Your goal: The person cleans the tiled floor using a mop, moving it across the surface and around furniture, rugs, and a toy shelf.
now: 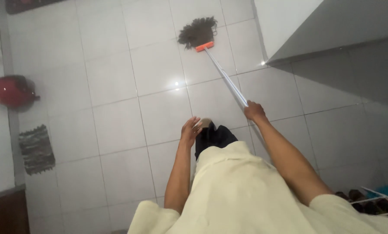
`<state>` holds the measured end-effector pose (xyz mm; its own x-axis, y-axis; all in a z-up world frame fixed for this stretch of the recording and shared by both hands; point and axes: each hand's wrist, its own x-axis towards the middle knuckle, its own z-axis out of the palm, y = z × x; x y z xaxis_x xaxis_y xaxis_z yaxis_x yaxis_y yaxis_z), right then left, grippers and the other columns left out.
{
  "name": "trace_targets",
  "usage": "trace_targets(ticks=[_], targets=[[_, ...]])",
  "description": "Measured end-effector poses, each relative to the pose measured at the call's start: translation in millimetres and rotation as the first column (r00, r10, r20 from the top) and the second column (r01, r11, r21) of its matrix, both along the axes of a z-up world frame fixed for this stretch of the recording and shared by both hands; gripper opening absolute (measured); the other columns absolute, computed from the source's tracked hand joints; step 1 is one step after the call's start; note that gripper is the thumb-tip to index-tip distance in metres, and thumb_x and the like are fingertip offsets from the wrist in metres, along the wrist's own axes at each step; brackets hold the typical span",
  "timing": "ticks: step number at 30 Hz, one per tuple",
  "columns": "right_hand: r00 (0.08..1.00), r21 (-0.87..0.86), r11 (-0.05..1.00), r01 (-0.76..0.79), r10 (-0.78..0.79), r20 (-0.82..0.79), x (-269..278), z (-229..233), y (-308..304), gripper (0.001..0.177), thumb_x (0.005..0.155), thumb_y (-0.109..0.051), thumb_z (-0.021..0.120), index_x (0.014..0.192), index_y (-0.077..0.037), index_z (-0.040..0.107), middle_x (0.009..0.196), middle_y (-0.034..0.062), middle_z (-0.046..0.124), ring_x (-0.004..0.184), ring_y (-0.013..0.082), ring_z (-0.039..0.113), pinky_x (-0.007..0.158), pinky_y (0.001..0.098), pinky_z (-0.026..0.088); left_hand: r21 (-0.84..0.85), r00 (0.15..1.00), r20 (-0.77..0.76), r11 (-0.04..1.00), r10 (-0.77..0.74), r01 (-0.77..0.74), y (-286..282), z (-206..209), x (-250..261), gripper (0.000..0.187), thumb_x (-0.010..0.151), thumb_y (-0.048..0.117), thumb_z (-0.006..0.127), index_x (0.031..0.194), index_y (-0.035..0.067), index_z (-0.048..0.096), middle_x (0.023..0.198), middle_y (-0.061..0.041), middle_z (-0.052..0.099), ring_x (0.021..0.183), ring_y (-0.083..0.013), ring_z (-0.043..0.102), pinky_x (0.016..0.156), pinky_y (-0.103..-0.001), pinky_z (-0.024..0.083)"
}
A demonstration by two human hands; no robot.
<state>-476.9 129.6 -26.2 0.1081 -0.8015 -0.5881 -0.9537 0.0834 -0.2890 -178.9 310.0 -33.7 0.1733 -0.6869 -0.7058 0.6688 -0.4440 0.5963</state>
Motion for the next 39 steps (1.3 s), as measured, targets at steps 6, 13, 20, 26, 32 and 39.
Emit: trace_targets(ticks=[6, 13, 20, 26, 32, 39], targets=[[0.999, 0.049, 0.998, 0.045, -0.045, -0.002, -84.7, 14.8, 93.0, 0.053, 0.098, -0.027, 0.044, 0.149, -0.014, 0.05, 0.131, 0.0213, 0.065, 0.12, 0.0414, 0.062, 0.105, 0.0505, 0.049, -0.05, 0.989, 0.029, 0.988, -0.142, 0.143, 16.9, 5.7, -79.2, 0.06, 0.098, 0.039, 0.056, 0.147, 0.005, 0.048, 0.148, -0.011, 0.058, 0.127, -0.0263, 0.061, 0.098, -0.039, 0.051], [0.996, 0.05, 0.996, 0.073, -0.07, -0.045, -191.4, 18.3, 176.3, 0.058, 0.099, -0.034, 0.048, 0.155, -0.016, 0.046, 0.131, 0.0206, 0.067, 0.121, 0.04, 0.063, 0.107, 0.0481, 0.049, 0.011, 0.98, -0.034, 0.98, -0.197, 0.198, 52.8, -4.2, -151.8, 0.056, 0.1, 0.037, 0.055, 0.145, 0.005, 0.049, 0.147, -0.013, 0.059, 0.125, -0.0268, 0.062, 0.095, -0.038, 0.052], [0.976, 0.125, 0.968, 0.217, -0.213, -0.045, -246.8, 92.6, 254.6, 0.05, 0.101, -0.036, 0.051, 0.142, -0.008, 0.058, 0.126, 0.0209, 0.07, 0.114, 0.0373, 0.067, 0.1, 0.0481, 0.052, 0.02, 0.956, -0.008, 0.955, -0.294, 0.295, 48.9, -8.7, -180.2, 0.053, 0.101, 0.033, 0.051, 0.145, 0.004, 0.05, 0.145, -0.012, 0.061, 0.121, -0.025, 0.065, 0.092, -0.037, 0.054], [0.945, 0.167, 0.93, 0.327, -0.319, -0.072, -256.6, 178.7, 282.4, 0.041, 0.097, -0.041, 0.062, 0.11, -0.005, 0.077, 0.091, 0.0173, 0.078, 0.082, 0.0326, 0.075, 0.077, 0.0466, 0.058, 0.002, 0.951, -0.026, 0.951, -0.308, 0.308, 23.3, -4.2, -187.0, 0.054, 0.101, 0.033, 0.052, 0.145, 0.003, 0.048, 0.143, -0.013, 0.061, 0.118, -0.0257, 0.064, 0.092, -0.039, 0.054], [0.936, 0.088, 0.932, 0.351, -0.353, 0.009, -276.4, 189.5, 305.0, 0.038, 0.096, -0.039, 0.065, 0.108, -0.005, 0.078, 0.084, 0.0179, 0.075, 0.076, 0.033, 0.073, 0.074, 0.045, 0.057, -0.01, 0.948, -0.015, 0.948, -0.319, 0.319, 11.4, -1.5, -185.8, 0.057, 0.099, 0.035, 0.053, 0.146, 0.002, 0.048, 0.144, -0.013, 0.059, 0.121, -0.0253, 0.063, 0.095, -0.039, 0.053], [0.943, -0.128, 0.949, 0.287, -0.256, 0.214, -247.7, 113.8, 242.2, 0.049, 0.092, -0.033, 0.068, 0.132, -0.006, 0.066, 0.128, 0.021, 0.069, 0.116, 0.0388, 0.066, 0.096, 0.0445, 0.053, 0.124, 0.962, -0.032, 0.954, -0.273, 0.275, 19.7, -3.0, -166.9, 0.058, 0.099, 0.036, 0.053, 0.147, 0.003, 0.049, 0.144, -0.011, 0.06, 0.121, -0.0241, 0.063, 0.094, -0.037, 0.052]])
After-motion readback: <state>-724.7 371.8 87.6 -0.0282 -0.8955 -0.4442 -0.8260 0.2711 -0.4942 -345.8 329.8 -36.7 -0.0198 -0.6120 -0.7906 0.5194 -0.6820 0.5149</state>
